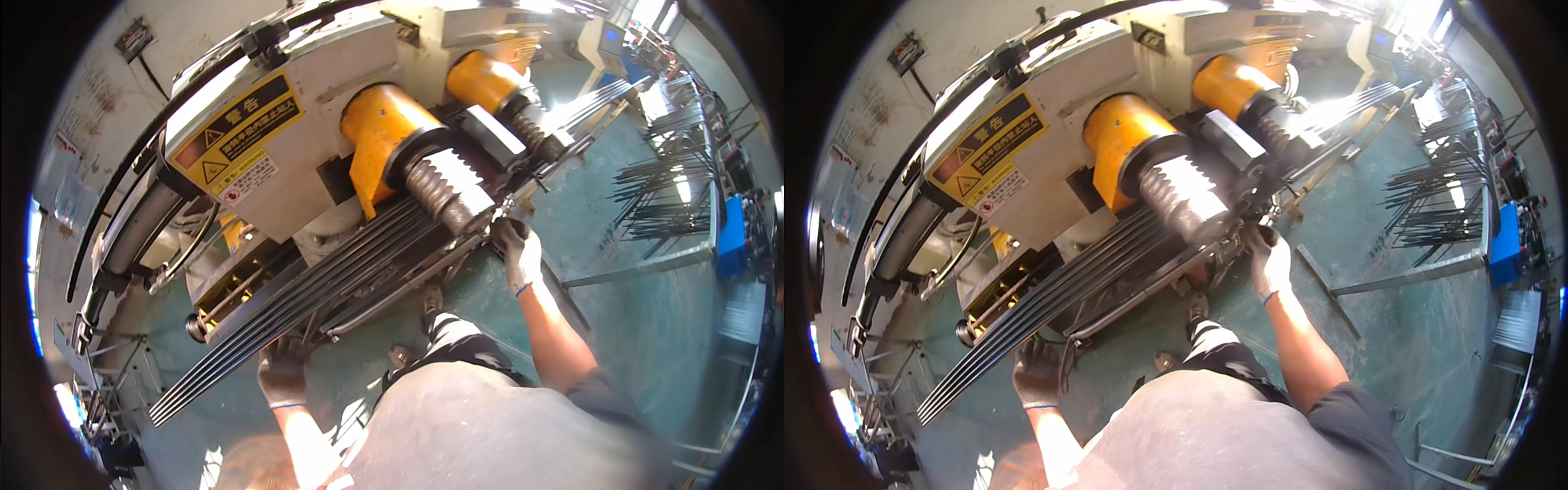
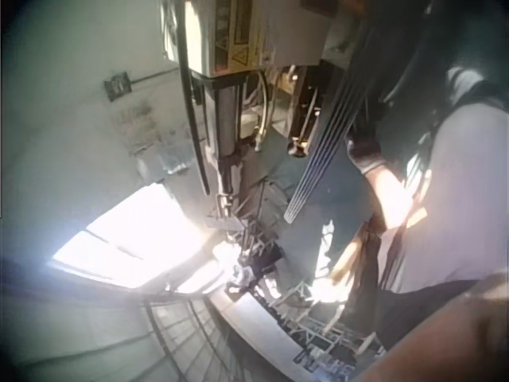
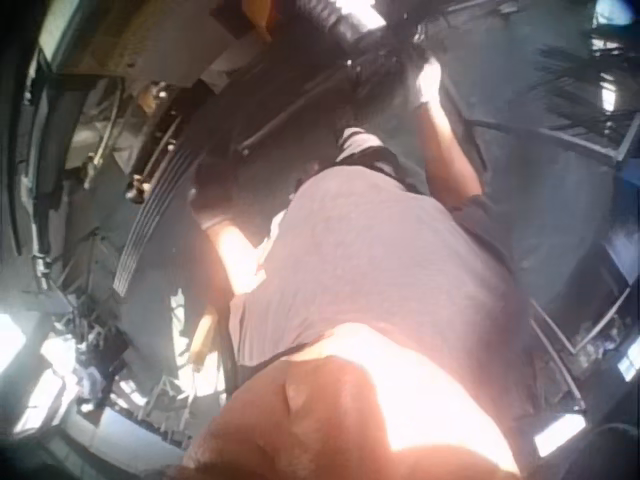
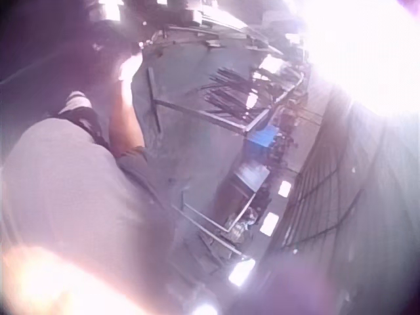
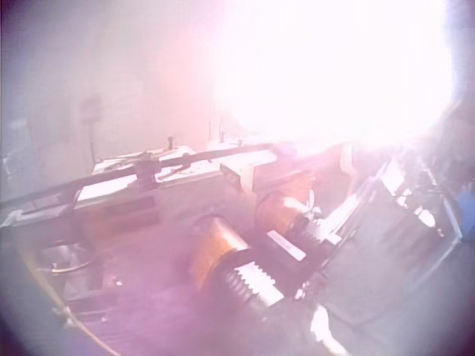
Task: The person repeatedly picks up bundles of long metal rods from a nearby rack and feeds them into a yellow industrial machine. The rods are processed by the machine and then placed onto a growing stack on the floor.
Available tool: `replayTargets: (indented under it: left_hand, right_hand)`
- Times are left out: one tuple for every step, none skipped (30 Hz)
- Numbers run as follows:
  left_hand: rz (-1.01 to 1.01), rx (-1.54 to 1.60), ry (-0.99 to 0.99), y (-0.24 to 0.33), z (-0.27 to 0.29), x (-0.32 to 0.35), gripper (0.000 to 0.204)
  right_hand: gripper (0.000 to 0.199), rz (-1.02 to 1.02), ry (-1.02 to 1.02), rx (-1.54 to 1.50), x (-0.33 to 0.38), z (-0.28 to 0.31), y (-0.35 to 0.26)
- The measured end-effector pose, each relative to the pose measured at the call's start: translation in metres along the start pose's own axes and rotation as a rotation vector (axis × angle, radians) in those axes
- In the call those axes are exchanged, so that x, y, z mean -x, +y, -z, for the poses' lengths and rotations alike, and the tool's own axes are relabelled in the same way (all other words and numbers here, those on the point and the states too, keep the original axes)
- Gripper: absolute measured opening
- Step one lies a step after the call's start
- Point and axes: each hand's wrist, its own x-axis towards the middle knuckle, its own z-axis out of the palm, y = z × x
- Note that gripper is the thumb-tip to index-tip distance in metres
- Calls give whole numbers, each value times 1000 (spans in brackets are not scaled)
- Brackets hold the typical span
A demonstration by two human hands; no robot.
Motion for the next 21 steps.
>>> replayTargets:
  left_hand:
    - [-14,279,22,2,-12,7,35]
    - [-47,295,37,5,-18,10,37]
    - [-112,257,64,7,-24,13,39]
    - [-236,-297,157,8,-31,17,41]
    - [-316,-855,326,12,-40,20,44]
    - [-353,-259,29,19,-19,19,49]
    - [-263,336,-231,27,3,22,55]
    - [-357,322,-123,30,-1,23,63]
    - [-374,319,4,35,-26,22,62]
    - [-391,312,134,42,-53,26,61]
    - [-433,254,100,51,-64,35,61]
    - [-461,197,59,55,-74,38,61]
    - [-450,155,-56,63,-70,42,60]
    - [-440,156,-53,66,-75,41,58]
    - [-455,163,8,65,-78,40,56]
    - [-470,169,68,64,-81,38,55]
    - [-495,172,141,63,-84,37,53]
    - [-522,173,213,65,-92,36,52]
    - [-549,175,285,67,-99,35,51]
    - [-578,-61,212,79,-93,37,53]
    - [-617,-129,178,99,-92,38,52]
  right_hand:
    - [45,88,34,0,-3,-8,-14]
    - [43,172,72,-1,-5,-14,-29]
    - [41,175,70,-47,-5,-23,-41]
    - [40,179,65,-92,-6,-32,-55]
    - [39,188,59,-144,-10,-39,-66]
    - [40,99,10,-309,-18,-43,-67]
    - [41,81,5,-356,-15,-58,-79]
    - [41,67,17,-397,-12,-67,-90]
    - [39,48,18,-425,-25,-65,-89]
    - [37,17,24,-501,-40,-60,-80]
    - [38,-17,-18,-521,-41,-62,-82]
    - [39,-46,-47,-539,-42,-58,-86]
    - [39,-42,-54,-557,-51,-57,-83]
    - [38,-38,-59,-575,-64,-57,-76]
    - [37,-40,-66,-587,-66,-59,-77]
    - [34,-41,-55,-580,-68,-60,-78]
    - [32,-42,-43,-573,-70,-62,-78]
    - [32,-42,-33,-566,-69,-63,-83]
    - [27,-55,-74,-583,-69,-59,-85]
    - [28,-87,-77,-612,-72,-59,-85]
    - [29,-119,-85,-639,-74,-60,-86]
